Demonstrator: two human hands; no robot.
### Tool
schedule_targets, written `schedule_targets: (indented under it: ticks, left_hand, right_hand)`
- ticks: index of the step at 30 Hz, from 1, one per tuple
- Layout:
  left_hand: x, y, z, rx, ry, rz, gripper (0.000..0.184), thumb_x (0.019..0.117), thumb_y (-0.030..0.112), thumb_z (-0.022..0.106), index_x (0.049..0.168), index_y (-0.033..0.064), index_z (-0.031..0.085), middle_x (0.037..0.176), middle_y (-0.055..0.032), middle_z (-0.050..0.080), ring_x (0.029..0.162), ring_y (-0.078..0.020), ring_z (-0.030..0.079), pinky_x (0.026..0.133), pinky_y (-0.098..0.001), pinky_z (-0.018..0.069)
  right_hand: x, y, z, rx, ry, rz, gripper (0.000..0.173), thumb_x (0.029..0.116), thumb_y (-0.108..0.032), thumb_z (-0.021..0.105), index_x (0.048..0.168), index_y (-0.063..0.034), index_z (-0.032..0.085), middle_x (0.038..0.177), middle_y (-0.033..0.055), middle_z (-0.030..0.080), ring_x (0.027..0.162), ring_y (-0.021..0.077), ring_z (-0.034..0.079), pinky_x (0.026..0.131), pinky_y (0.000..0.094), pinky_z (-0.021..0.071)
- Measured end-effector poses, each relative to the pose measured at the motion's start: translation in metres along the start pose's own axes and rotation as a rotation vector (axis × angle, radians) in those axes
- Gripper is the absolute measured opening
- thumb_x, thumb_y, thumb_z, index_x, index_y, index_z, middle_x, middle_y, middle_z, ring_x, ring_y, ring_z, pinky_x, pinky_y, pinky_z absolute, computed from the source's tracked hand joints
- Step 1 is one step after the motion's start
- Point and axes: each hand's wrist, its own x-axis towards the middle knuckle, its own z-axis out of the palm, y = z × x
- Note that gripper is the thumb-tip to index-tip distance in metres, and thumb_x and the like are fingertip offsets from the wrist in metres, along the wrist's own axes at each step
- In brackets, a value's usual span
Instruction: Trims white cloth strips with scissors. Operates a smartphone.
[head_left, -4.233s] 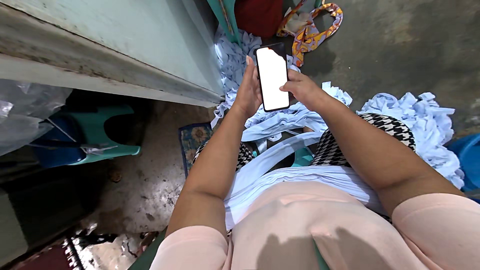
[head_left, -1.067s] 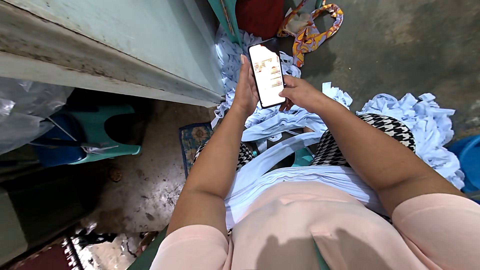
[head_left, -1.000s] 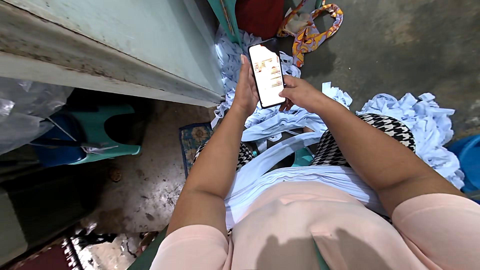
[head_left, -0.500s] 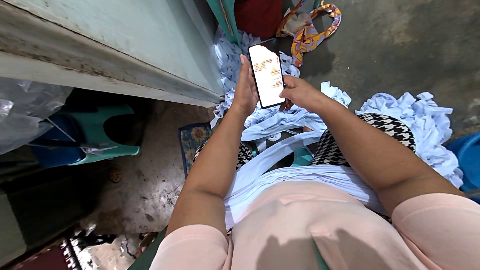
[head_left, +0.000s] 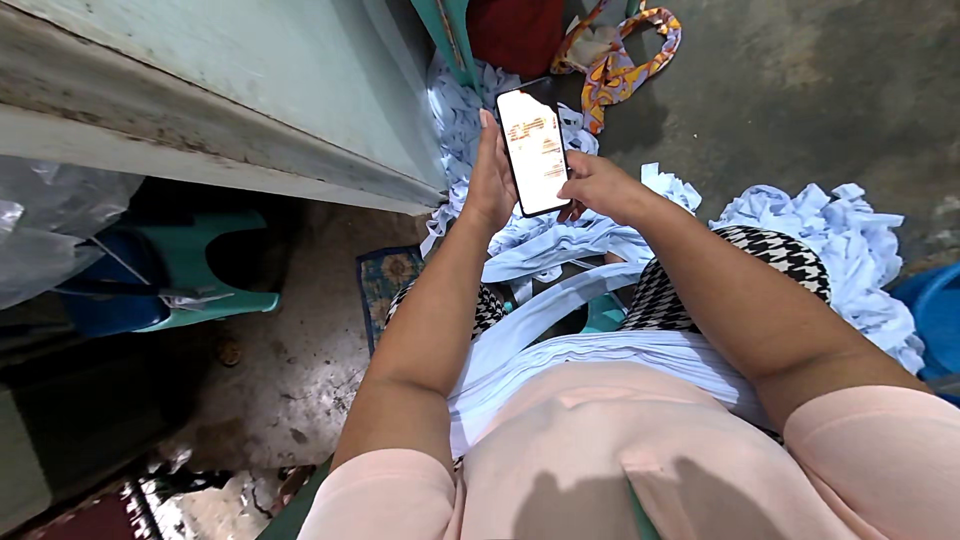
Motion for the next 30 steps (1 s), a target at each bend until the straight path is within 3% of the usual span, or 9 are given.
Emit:
schedule_targets:
  ticks: [6,30]
  left_hand:
    - [-0.0003,0.0001,0.0009,-0.01,0.0,-0.002,0.085,0.1005,0.069,0.0,0.159,0.0129,0.026,0.146,-0.0125,0.055,0.128,-0.0251,0.059,0.106,-0.0461,0.0507]
    - [0.0002,-0.0009,0.0004,-0.013,-0.015,-0.008,0.085,0.1006,0.068,-0.001,0.159,0.0129,0.025,0.146,-0.0124,0.054,0.128,-0.025,0.059,0.106,-0.0466,0.0508]
  right_hand:
    - [0.0001,-0.0005,0.0001,0.025,0.018,0.012,0.029,0.1104,-0.02,0.043,0.135,-0.0083,0.054,0.107,0.0159,0.07,0.074,0.0236,0.072,0.064,0.0376,0.0609]
    - [-0.0002,0.0018,0.0005,0.002,0.025,0.001,0.032,0.105,-0.008,0.046,0.136,-0.0054,0.053,0.112,0.0159,0.07,0.079,0.024,0.072,0.067,0.0389,0.0614]
